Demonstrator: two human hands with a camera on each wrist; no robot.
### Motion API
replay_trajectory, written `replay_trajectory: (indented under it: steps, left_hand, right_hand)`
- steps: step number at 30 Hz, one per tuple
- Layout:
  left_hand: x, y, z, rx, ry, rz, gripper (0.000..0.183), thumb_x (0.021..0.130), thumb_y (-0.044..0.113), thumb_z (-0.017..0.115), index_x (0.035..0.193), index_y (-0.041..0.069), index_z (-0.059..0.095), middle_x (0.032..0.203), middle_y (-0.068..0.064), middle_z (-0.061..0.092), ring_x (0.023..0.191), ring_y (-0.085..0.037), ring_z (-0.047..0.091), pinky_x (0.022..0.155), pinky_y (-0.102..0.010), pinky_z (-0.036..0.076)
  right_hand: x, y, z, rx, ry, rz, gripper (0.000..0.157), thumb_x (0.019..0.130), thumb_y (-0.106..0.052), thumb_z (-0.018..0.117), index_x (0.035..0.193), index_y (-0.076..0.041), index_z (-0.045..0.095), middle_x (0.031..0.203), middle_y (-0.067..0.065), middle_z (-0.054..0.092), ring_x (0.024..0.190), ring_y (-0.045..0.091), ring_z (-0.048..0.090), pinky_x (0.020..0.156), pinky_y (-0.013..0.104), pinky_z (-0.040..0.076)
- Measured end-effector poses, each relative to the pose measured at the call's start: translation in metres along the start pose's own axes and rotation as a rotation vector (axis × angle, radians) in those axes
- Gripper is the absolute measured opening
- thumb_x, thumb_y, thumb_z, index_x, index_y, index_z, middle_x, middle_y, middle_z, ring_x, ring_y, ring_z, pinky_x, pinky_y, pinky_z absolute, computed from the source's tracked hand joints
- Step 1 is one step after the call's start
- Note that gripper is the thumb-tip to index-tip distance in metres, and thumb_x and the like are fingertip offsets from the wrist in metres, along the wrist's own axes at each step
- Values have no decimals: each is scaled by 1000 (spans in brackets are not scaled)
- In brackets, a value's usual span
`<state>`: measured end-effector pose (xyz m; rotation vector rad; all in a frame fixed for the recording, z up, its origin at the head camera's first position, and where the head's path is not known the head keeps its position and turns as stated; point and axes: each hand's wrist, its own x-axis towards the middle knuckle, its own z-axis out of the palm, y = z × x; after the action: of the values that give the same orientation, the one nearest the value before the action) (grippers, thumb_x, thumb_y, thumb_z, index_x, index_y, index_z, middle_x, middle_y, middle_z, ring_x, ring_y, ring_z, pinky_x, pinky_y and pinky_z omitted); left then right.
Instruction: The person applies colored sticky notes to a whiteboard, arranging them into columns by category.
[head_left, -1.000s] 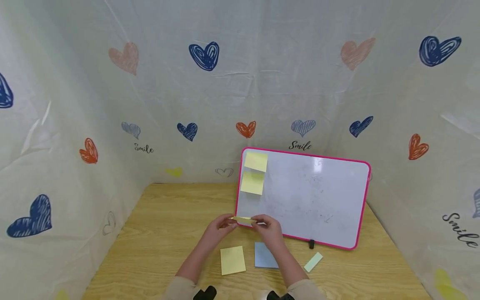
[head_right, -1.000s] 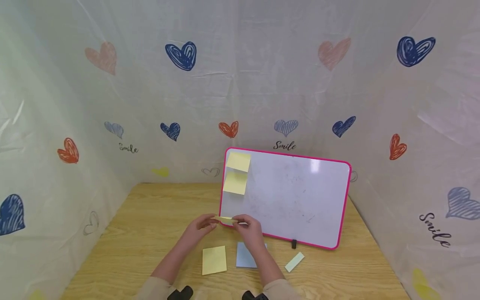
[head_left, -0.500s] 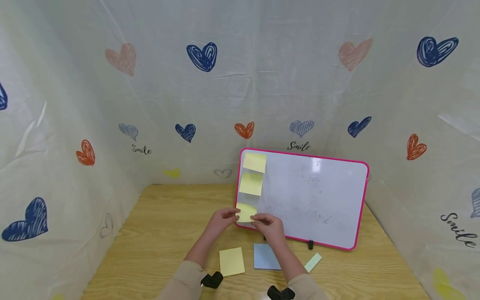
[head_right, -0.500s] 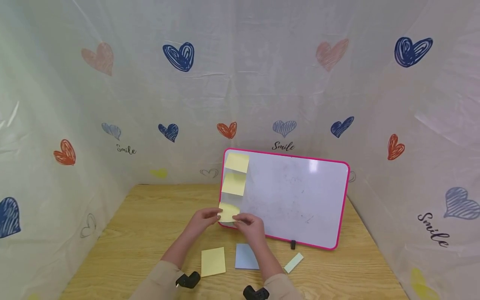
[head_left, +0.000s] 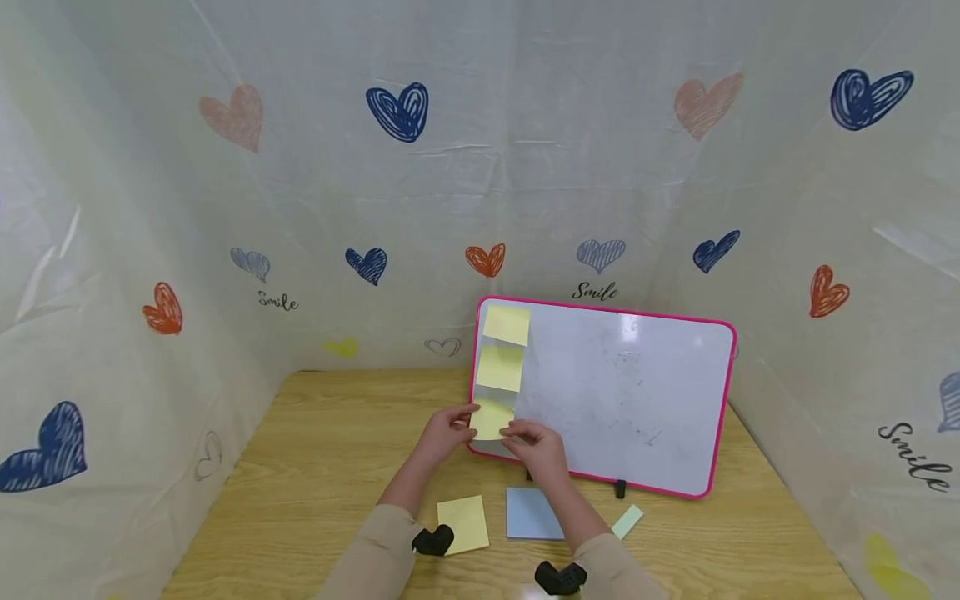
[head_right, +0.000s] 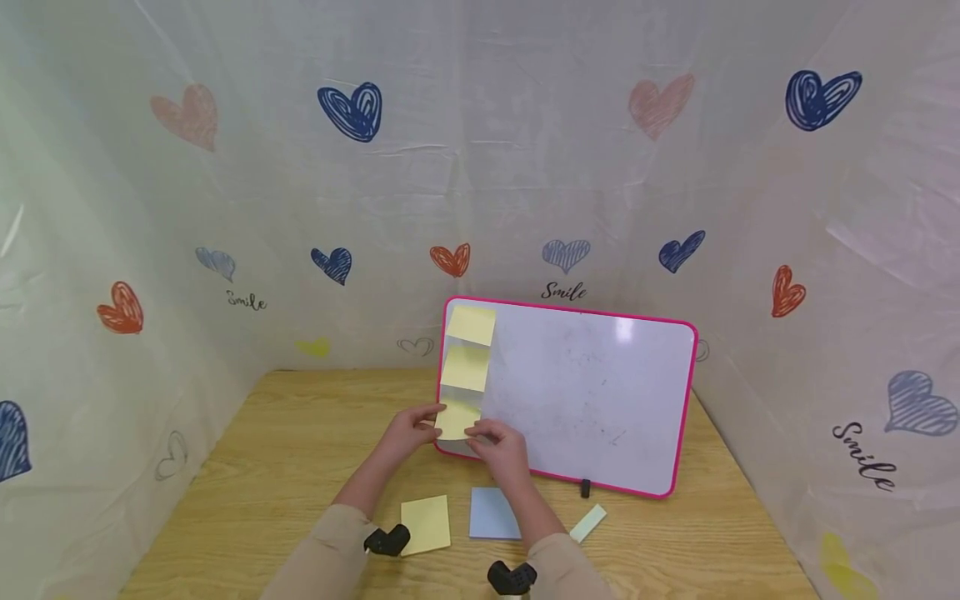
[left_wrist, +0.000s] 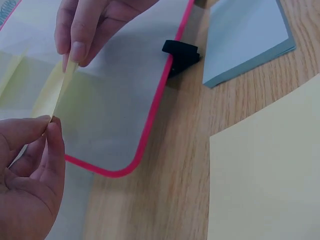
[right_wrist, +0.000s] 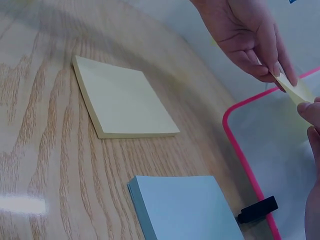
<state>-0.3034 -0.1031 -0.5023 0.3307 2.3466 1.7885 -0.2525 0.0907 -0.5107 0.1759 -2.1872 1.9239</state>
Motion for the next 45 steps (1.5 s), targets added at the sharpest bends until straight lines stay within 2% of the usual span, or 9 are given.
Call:
replay_trajectory:
  steps: [2, 5, 12, 21, 26, 30, 33, 38, 45]
  left_hand:
    - [2, -2, 0, -12, -2, 0, 43, 85, -6, 67, 127, -5, 60, 109, -19, 57, 82, -20, 63, 77, -47, 55]
    - [3, -4, 0, -20, -7, 4, 43, 85, -7, 67, 127, -6, 60, 109, -19, 57, 81, -19, 64, 76, -44, 56]
    - [5, -5, 1, -10, -18, 1, 45, 84, -9, 65, 129, -7, 58, 111, -21, 58, 81, -21, 64, 72, -32, 55]
    - [6, -7, 1, -67, -14, -3, 48, 84, -11, 65, 130, -9, 55, 108, -22, 56, 80, -23, 65, 73, -31, 56]
    - [8, -8, 1, -69, -24, 2, 48, 84, -12, 64, 131, -9, 54, 109, -24, 55, 81, -21, 63, 72, -31, 56]
    - [10, -8, 2, -54, -36, 14, 47, 84, -11, 64, 131, -8, 56, 105, -21, 55, 80, -20, 63, 70, -28, 54]
    - [11, -8, 2, -52, -42, 26, 48, 84, -12, 63, 131, -7, 56, 101, -18, 57, 79, -20, 62, 68, -26, 52]
    - [12, -8, 4, -15, -52, 61, 49, 82, -14, 62, 131, -7, 55, 95, -15, 58, 74, -18, 60, 64, -24, 50]
    - [14, -9, 7, 26, -48, 69, 50, 82, -17, 59, 131, -5, 56, 93, -16, 57, 73, -18, 55, 62, -24, 48]
  right_hand:
    - [-1, -8, -1, -25, -14, -19, 13, 80, 8, 74, 92, 12, 71, 105, 26, 66, 105, 38, 62, 90, 37, 51]
    - [0, -8, -1, -30, -19, -26, 13, 80, 7, 74, 91, 12, 71, 104, 25, 67, 105, 39, 62, 90, 38, 51]
    - [10, 26, 1, -28, -8, -28, 15, 74, 7, 80, 88, 4, 75, 98, 14, 69, 101, 26, 63, 89, 29, 51]
    - [15, 31, 1, -227, -74, -207, 26, 71, -2, 85, 95, -9, 77, 97, -1, 70, 98, 20, 59, 88, 32, 48]
    - [20, 29, 7, -405, -175, -313, 36, 70, -5, 86, 104, -9, 76, 114, -2, 69, 107, 22, 53, 93, 40, 44]
    - [22, 28, 10, -535, -192, -372, 44, 66, -9, 89, 108, -10, 75, 128, 1, 64, 116, 28, 49, 97, 52, 37]
    - [21, 27, 11, -615, -191, -383, 49, 65, -14, 90, 112, -12, 74, 135, 2, 58, 121, 30, 46, 97, 57, 33]
    - [19, 27, 11, -723, -233, -351, 56, 68, -24, 90, 120, -16, 71, 145, 0, 49, 127, 30, 39, 96, 54, 28]
    - [16, 25, 7, -724, -264, -328, 66, 65, -24, 91, 126, -15, 67, 149, 2, 44, 130, 31, 36, 93, 55, 27]
